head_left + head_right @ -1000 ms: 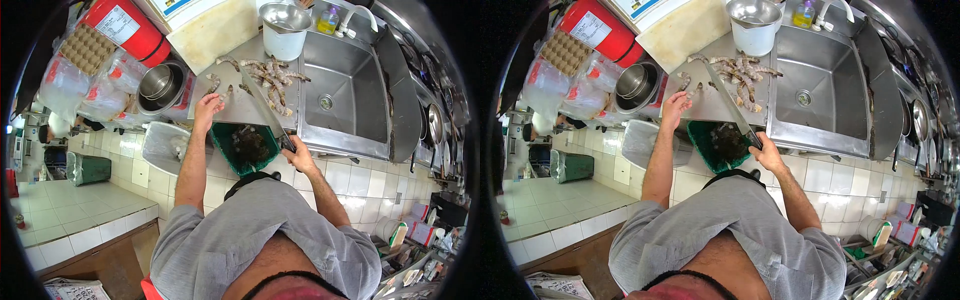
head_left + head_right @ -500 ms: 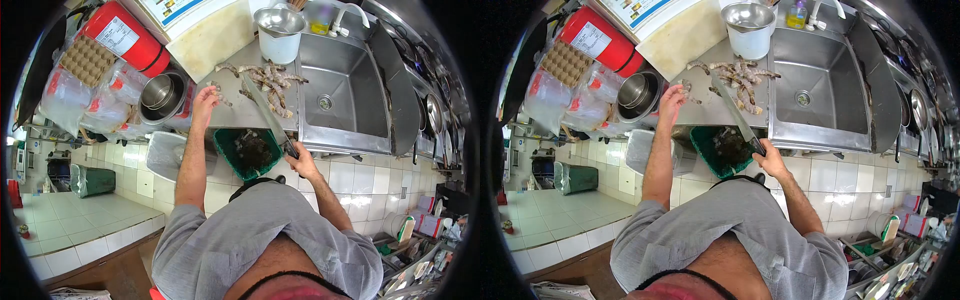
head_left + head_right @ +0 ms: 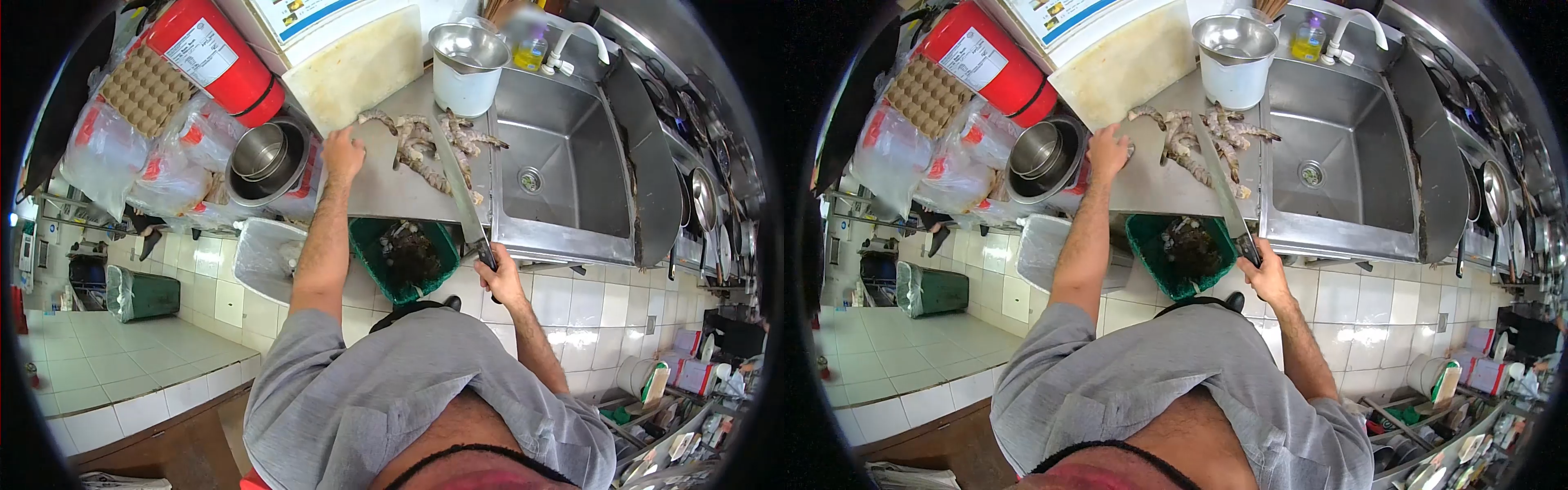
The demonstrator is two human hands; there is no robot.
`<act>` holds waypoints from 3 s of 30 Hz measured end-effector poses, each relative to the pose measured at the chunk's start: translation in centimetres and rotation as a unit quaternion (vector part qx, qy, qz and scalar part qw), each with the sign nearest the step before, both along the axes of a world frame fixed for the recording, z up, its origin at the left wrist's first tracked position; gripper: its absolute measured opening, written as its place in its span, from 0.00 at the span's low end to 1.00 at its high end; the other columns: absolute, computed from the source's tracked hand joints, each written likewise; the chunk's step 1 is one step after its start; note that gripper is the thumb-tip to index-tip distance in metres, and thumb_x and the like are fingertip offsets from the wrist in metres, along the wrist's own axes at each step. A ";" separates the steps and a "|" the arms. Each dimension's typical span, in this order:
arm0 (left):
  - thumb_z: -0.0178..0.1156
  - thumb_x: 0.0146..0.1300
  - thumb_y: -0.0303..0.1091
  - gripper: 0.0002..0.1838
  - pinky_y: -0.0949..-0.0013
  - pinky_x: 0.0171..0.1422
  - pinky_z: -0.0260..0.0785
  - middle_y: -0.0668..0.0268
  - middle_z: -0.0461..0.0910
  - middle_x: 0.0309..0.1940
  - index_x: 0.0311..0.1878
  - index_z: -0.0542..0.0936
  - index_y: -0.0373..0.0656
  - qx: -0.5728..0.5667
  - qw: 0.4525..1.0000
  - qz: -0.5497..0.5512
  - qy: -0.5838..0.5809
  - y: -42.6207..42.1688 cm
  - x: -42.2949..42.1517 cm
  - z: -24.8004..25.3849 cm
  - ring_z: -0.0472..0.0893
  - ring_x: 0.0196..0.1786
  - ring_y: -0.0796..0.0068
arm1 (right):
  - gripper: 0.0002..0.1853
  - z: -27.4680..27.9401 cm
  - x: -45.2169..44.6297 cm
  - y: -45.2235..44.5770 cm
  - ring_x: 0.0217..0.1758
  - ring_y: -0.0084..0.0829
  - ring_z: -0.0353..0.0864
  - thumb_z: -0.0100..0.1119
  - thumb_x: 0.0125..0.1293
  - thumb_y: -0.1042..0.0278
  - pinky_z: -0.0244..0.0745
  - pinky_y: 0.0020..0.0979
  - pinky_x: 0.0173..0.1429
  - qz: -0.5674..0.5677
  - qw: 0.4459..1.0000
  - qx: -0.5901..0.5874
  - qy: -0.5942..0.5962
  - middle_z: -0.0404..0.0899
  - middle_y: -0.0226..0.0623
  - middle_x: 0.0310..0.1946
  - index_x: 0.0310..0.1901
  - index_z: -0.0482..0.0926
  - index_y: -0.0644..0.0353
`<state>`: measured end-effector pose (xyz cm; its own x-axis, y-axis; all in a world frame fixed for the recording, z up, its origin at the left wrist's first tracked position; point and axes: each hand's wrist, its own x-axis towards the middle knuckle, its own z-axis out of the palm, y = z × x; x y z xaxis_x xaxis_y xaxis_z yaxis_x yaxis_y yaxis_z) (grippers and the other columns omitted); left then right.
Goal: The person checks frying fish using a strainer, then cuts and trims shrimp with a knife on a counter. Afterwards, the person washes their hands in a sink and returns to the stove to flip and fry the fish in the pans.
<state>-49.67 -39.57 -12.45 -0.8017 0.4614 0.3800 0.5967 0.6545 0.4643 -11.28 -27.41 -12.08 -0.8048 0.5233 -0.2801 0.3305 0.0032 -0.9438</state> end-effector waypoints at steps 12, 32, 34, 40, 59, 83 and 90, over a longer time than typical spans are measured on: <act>0.58 0.53 0.31 0.09 0.54 0.48 0.68 0.58 0.79 0.36 0.39 0.81 0.45 -0.028 0.992 -0.092 -0.084 -5.8 3.2 -4.6 0.77 0.44 0.55 | 0.34 -0.4 -4.1 -2.6 0.16 0.21 0.68 0.60 0.61 0.68 0.66 0.27 0.21 0.141 0.989 -0.011 -0.050 0.72 0.32 0.22 0.68 0.57 0.49; 0.59 0.53 0.27 0.14 0.63 0.43 0.73 0.52 0.82 0.33 0.44 0.81 0.38 -0.042 0.982 -0.106 -0.150 -4.6 1.1 -2.4 0.82 0.37 0.58 | 0.36 -2.9 -9.1 -1.9 0.12 0.22 0.66 0.57 0.63 0.69 0.64 0.27 0.16 0.164 0.974 -0.155 -0.005 0.70 0.31 0.21 0.70 0.52 0.50; 0.58 0.53 0.26 0.15 0.62 0.44 0.73 0.52 0.82 0.34 0.46 0.81 0.40 -0.073 0.978 -0.118 -0.153 -4.5 0.6 -1.9 0.82 0.38 0.58 | 0.36 -3.0 -10.1 -1.9 0.12 0.22 0.66 0.57 0.63 0.69 0.64 0.26 0.17 0.167 0.969 -0.182 0.013 0.70 0.31 0.20 0.70 0.51 0.53; 0.56 0.51 0.24 0.16 0.64 0.44 0.72 0.52 0.82 0.34 0.45 0.82 0.42 -0.100 0.957 -0.117 -0.247 -4.1 1.0 -0.1 0.82 0.37 0.59 | 0.35 -3.1 -12.4 -1.9 0.11 0.22 0.65 0.56 0.64 0.69 0.64 0.27 0.17 0.168 0.966 -0.196 0.030 0.70 0.31 0.20 0.70 0.51 0.53; 0.59 0.49 0.27 0.16 0.62 0.46 0.73 0.51 0.81 0.34 0.44 0.82 0.42 -0.111 0.964 -0.104 -0.217 -4.0 0.0 -2.2 0.82 0.38 0.57 | 0.36 -4.8 -10.8 -4.2 0.12 0.21 0.64 0.57 0.63 0.68 0.64 0.26 0.16 0.149 0.970 -0.192 0.026 0.69 0.31 0.20 0.70 0.51 0.48; 0.63 0.44 0.29 0.19 0.61 0.48 0.71 0.55 0.82 0.34 0.44 0.80 0.40 -0.031 0.978 -0.024 -0.206 -3.6 4.1 -3.9 0.81 0.40 0.56 | 0.37 -7.2 -4.3 -6.6 0.13 0.18 0.64 0.56 0.64 0.71 0.63 0.23 0.15 0.148 0.966 -0.205 0.060 0.69 0.28 0.20 0.71 0.50 0.46; 0.65 0.44 0.31 0.19 0.61 0.46 0.72 0.53 0.81 0.33 0.43 0.80 0.35 -0.021 0.985 -0.002 -0.171 -3.8 4.2 -4.9 0.81 0.39 0.55 | 0.37 -6.9 -0.6 -5.4 0.15 0.18 0.65 0.56 0.64 0.71 0.64 0.22 0.16 0.172 0.955 -0.238 0.040 0.68 0.29 0.20 0.71 0.49 0.46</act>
<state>-45.50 -43.37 -17.33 -0.8773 0.4750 0.0690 0.4134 0.6745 0.6117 -11.83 -32.85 -19.02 -0.9348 0.0527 -0.3514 0.3147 -0.3364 -0.8876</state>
